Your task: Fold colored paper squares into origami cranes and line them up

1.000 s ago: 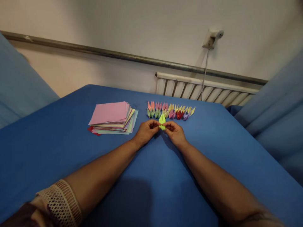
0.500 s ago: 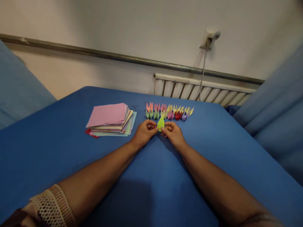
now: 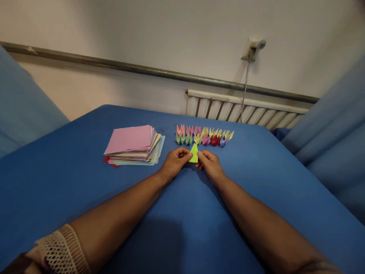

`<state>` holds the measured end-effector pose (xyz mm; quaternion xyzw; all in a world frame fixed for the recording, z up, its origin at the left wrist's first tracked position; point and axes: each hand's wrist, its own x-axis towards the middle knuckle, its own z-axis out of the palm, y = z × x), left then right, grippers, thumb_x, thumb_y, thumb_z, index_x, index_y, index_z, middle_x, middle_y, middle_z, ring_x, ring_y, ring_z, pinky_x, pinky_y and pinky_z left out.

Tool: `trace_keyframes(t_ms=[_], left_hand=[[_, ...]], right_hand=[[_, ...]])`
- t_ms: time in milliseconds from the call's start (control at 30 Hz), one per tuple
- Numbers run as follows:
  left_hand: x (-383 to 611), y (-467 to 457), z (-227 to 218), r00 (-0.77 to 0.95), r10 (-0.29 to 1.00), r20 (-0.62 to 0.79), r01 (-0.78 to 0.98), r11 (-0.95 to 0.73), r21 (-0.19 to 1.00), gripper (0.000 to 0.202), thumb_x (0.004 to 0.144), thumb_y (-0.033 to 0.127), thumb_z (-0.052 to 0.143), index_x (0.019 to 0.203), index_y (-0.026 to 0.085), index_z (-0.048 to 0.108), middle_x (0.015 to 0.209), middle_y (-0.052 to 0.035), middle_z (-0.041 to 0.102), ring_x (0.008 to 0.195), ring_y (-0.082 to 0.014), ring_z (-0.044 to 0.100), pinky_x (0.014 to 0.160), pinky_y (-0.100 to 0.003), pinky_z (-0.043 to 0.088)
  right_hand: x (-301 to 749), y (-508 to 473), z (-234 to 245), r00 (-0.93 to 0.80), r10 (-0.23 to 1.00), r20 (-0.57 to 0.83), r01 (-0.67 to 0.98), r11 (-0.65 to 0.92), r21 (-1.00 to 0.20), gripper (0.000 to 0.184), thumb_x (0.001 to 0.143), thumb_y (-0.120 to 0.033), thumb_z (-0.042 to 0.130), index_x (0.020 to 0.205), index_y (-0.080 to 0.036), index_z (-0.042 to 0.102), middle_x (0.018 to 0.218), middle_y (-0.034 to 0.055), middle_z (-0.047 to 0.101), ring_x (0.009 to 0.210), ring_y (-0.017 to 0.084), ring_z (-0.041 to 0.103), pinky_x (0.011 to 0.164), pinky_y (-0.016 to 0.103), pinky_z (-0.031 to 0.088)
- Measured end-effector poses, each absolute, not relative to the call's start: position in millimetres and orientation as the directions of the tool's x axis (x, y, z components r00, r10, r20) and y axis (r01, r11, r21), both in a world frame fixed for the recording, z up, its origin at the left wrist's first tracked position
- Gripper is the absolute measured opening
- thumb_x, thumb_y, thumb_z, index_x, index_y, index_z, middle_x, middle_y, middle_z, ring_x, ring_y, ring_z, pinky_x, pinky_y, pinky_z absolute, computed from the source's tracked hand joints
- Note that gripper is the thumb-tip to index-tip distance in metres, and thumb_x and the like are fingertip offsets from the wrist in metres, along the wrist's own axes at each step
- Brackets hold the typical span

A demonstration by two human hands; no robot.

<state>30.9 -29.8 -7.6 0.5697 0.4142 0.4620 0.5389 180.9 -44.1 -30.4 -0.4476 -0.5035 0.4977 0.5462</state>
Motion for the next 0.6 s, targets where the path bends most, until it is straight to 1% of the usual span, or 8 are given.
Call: trace_keyframes(t_ms=[133,233,367,500,533,600], left_hand=[[30.6,-29.4,-7.9,0.242,0.967,0.081,0.004,-0.085,0.996,0.026,0.069,0.038,0.071,0.069,0.015,0.059,0.062,0.0034,0.056,0.057,-0.0085,0.049,0.057,-0.022,0.038],[30.4,-28.7,-8.4,0.228,0.97,0.086,0.016,-0.092,0.996,0.028,0.068,0.04,0.071,0.068,0.015,0.058,0.061,0.0039,0.055,0.056,-0.0084,0.048,0.055,-0.022,0.038],[29.9,-29.1,-7.3,0.228,0.97,0.085,0.031,-0.094,0.995,0.029,0.069,0.041,0.071,0.068,0.015,0.058,0.061,0.0041,0.054,0.056,-0.0085,0.047,0.055,-0.021,0.037],[29.4,-30.0,-5.5,0.255,0.962,0.099,0.065,-0.12,0.991,0.032,0.077,0.046,0.062,0.067,0.015,0.059,0.058,0.0034,0.053,0.055,-0.009,0.046,0.054,-0.022,0.037],[29.5,-30.1,-5.4,0.259,0.96,0.104,0.066,-0.125,0.99,0.033,0.078,0.047,0.061,0.068,0.015,0.06,0.058,0.0031,0.053,0.055,-0.0091,0.046,0.054,-0.022,0.037],[30.0,-30.2,-5.8,0.26,0.96,0.107,0.057,-0.126,0.99,0.032,0.075,0.046,0.065,0.071,0.015,0.06,0.061,0.0028,0.054,0.057,-0.0094,0.048,0.054,-0.022,0.038]], right_hand=[[180.7,-44.1,-29.9,0.019,0.993,0.113,-0.116,0.114,-0.987,0.04,0.077,-0.058,0.06,0.069,-0.019,0.057,0.05,-0.0042,0.054,0.045,0.01,0.049,0.046,0.023,0.036],[179.2,-44.9,-27.2,0.035,0.993,0.113,-0.118,0.116,-0.986,0.037,0.072,-0.055,0.067,0.071,-0.019,0.057,0.049,-0.0052,0.054,0.042,0.009,0.046,0.044,0.022,0.034],[177.0,-45.7,-24.9,0.035,0.994,0.099,-0.12,0.103,-0.988,0.037,0.065,-0.051,0.072,0.064,-0.019,0.054,0.045,-0.0057,0.052,0.04,0.008,0.044,0.043,0.021,0.032],[177.0,-46.3,-24.6,0.028,0.994,0.105,-0.129,0.108,-0.986,0.035,0.067,-0.05,0.07,0.062,-0.02,0.054,0.043,-0.0057,0.051,0.04,0.008,0.042,0.043,0.022,0.031],[177.1,-46.5,-24.6,0.031,0.993,0.11,-0.122,0.113,-0.986,0.035,0.067,-0.05,0.07,0.062,-0.02,0.054,0.043,-0.0057,0.051,0.04,0.008,0.042,0.044,0.022,0.031],[177.2,-46.7,-25.1,0.046,0.991,0.124,-0.113,0.128,-0.985,0.034,0.068,-0.05,0.069,0.062,-0.02,0.055,0.043,-0.006,0.05,0.04,0.008,0.041,0.044,0.022,0.031]])
